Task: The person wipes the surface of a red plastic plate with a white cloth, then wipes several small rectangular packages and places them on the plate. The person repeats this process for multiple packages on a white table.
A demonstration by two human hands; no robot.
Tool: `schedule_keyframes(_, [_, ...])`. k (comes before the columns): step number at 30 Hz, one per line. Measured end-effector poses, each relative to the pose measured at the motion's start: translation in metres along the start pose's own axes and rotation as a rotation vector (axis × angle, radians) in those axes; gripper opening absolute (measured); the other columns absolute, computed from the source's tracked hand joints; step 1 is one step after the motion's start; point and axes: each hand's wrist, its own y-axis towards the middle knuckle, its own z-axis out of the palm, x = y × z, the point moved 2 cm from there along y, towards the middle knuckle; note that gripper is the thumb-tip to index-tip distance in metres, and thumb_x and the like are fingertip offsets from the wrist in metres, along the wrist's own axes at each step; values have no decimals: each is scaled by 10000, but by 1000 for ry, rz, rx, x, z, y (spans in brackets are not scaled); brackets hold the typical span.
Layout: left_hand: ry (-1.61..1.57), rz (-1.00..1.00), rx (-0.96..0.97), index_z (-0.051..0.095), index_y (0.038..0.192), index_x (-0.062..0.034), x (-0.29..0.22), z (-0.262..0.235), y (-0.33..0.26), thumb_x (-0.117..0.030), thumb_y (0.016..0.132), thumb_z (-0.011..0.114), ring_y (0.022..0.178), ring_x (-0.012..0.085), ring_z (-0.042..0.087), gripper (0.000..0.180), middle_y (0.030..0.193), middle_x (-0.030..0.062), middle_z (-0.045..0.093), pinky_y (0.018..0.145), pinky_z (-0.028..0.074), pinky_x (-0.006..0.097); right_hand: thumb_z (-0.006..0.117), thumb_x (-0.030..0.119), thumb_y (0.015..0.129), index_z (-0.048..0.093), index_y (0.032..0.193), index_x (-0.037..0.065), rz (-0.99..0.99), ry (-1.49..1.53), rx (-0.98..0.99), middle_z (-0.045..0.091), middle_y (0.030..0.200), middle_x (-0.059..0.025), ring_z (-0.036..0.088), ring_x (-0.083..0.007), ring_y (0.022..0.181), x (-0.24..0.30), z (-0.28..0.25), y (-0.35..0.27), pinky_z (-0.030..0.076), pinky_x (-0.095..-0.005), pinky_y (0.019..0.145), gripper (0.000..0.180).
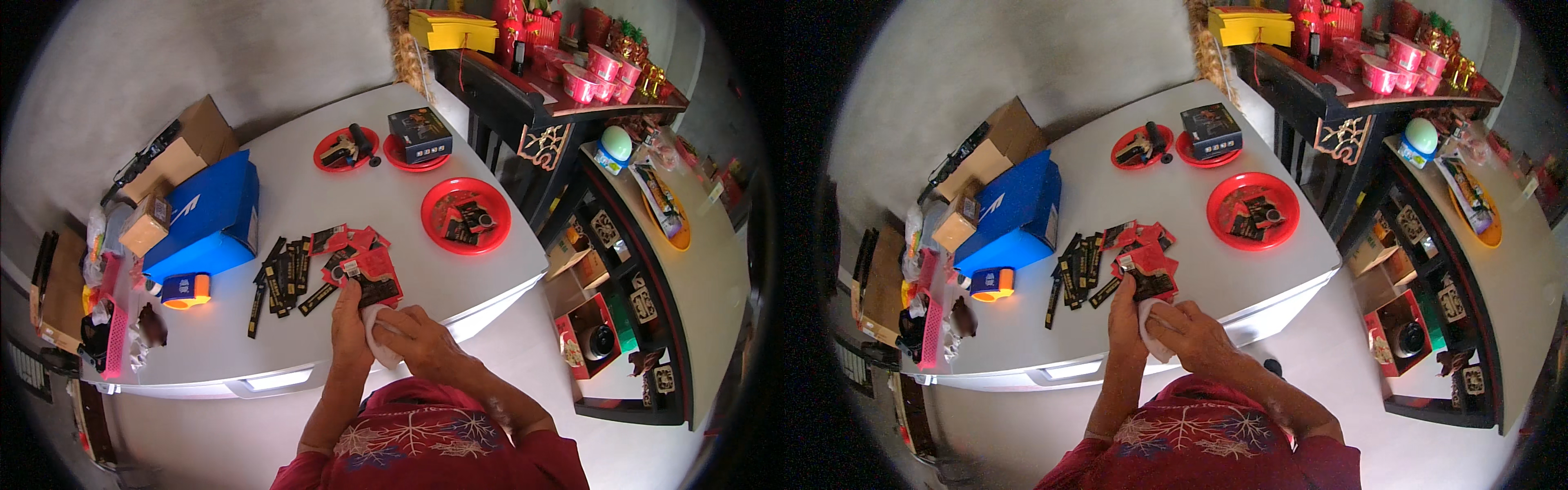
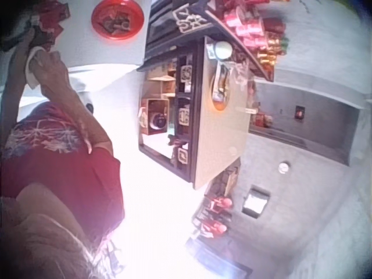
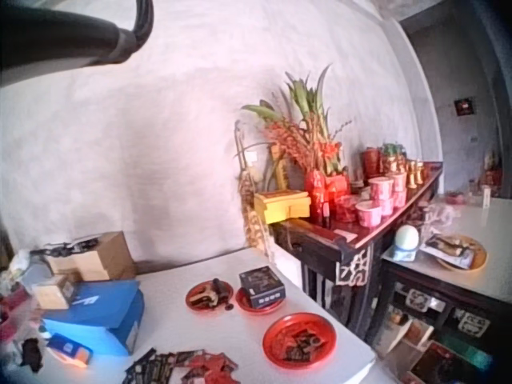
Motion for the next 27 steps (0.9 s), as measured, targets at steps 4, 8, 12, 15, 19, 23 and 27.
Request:
schedule_keyframes(4, [34, 163, 16, 496, 1207, -59, 1, 38, 14, -208, 975, 442, 933, 211, 610, 281, 1093, 81, 597, 806, 521, 370, 617, -69, 638, 610, 1050, 80, 59, 71, -88, 583, 1133, -108, 559, -313, 964, -30, -44, -14, 495, -386, 804, 439])
schedule_keyframes(8, [258, 403, -80, 462, 1188, -15, 12, 48, 49, -65, 951, 457, 926, 137, 597, 242, 1092, 84, 587, 823, 495, 291, 512, -158, 561, 620, 1036, 52, 248, -57, -223, 587, 1121, -141, 561, -333, 1002, -70, -86, -33, 477, -410, 860, 529])
schedule_keyframes(12, [368, 522, -59, 464, 1094, -17, 30, 65, 91, 20, 902, 517, 864, 107, 588, 203, 994, 80, 613, 782, 474, 232, 510, -141, 524, 616, 1068, 48, 292, -169, -321, 581, 1124, -160, 556, -352, 1013, -111, -108, -45, 476, -407, 868, 585])
schedule_keyframes(15, [559, 580, -97, 479, 1040, -16, 45, 86, 119, -7, 886, 566, 819, 90, 566, 178, 910, 58, 606, 728, 456, 216, 524, -130, 528, 616, 1064, 53, 310, -208, -297, 584, 1111, -156, 560, -352, 1008, -131, -108, -53, 480, -408, 858, 574])
schedule_keyframes(19, [749, 610, -181, 532, 949, -32, 72, 98, 150, -93, 854, 629, 773, 129, 561, 149, 824, 36, 595, 714, 445, 286, 541, -117, 541, 616, 1036, 55, 287, -151, -304, 584, 1083, -151, 567, -346, 982, -140, -106, -53, 489, -418, 825, 530])
schedule_keyframes(23, [1256, 716, -326, 577, 946, -94, 81, 96, 159, -157, 798, 655, 820, 265, 543, 179, 857, 46, 626, 754, 371, 411, 551, -94, 563, 624, 1017, 54, 263, -117, -297, 586, 1065, -148, 572, -339, 945, -143, -106, -50, 486, -403, 799, 484])
schedule_keyframes(27, [1447, 797, -361, 588, 925, -105, 81, 96, 163, -146, 772, 665, 914, 268, 506, 176, 921, 41, 598, 772, 358, 401, 551, -91, 570, 628, 992, 37, 258, -114, -309, 584, 1053, -154, 573, -338, 926, -148, -105, -56, 483, -391, 780, 448])
